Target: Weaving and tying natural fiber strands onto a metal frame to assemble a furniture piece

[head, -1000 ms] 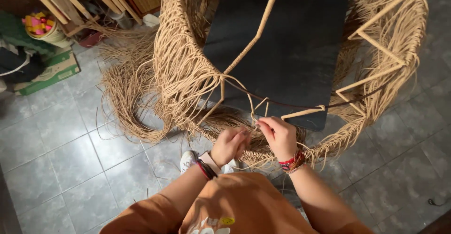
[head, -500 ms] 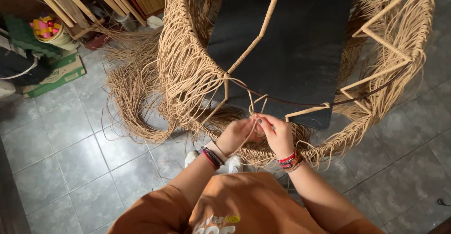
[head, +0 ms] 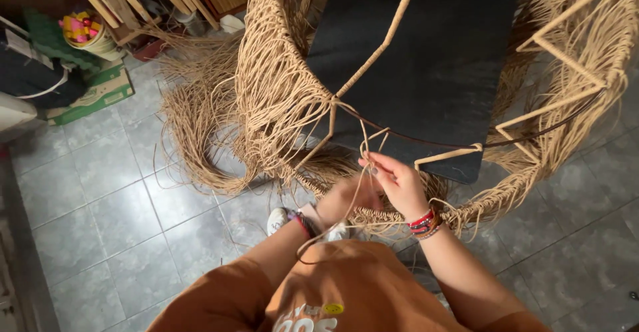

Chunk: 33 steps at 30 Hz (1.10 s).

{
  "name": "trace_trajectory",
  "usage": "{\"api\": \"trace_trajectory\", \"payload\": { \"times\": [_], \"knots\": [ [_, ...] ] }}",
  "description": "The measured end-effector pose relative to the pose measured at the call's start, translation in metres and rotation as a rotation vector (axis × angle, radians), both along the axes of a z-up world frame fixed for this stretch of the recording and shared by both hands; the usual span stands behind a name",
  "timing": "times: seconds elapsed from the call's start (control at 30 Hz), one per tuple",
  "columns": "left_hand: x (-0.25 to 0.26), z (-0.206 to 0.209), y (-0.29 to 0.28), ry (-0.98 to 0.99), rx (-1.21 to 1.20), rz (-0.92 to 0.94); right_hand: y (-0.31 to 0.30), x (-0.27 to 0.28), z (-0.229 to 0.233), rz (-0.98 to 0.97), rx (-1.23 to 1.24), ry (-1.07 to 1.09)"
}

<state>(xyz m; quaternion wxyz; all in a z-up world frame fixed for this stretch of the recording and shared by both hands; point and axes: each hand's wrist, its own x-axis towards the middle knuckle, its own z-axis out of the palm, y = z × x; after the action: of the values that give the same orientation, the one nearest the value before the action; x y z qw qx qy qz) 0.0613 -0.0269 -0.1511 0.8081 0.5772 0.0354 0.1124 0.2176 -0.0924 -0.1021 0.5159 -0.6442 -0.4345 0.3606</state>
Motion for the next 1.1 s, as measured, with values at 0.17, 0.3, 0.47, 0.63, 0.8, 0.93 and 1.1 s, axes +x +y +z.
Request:
{"api": "trace_trajectory", "payload": {
  "times": [0.17,0.3,0.47,0.63,0.8,0.93,1.1],
  "knots": [
    [-0.009,-0.076,-0.024,0.135,0.624,-0.337,0.003,0.004,-0.016,0.043,0.01,0.04],
    [0.002,0.001,0.0,0.076,0.155,0.134,0.006,0.007,-0.01,0.08,-0.01,0.027],
    [-0.018,-0.066,-0.003,0.184,0.526,-0.219,0.005,0.015,-0.019,0.109,0.025,0.118],
    [-0.003,0.004,0.013,0.211,0.201,0.018,0.004,0.01,-0.022,0.088,0.021,0.153],
    [-0.016,-0.071,0.006,0.491,0.789,-0.419,0.006,0.016,-0.034,0.174,0.051,0.251],
    [-0.01,-0.092,0.018,0.098,-0.085,0.003,0.011,0.007,-0.025,0.126,0.05,0.162],
    [-0.015,-0.091,0.014,0.096,0.993,-0.238,0.017,0.008,-0.037,0.157,0.056,0.303]
  ]
}}
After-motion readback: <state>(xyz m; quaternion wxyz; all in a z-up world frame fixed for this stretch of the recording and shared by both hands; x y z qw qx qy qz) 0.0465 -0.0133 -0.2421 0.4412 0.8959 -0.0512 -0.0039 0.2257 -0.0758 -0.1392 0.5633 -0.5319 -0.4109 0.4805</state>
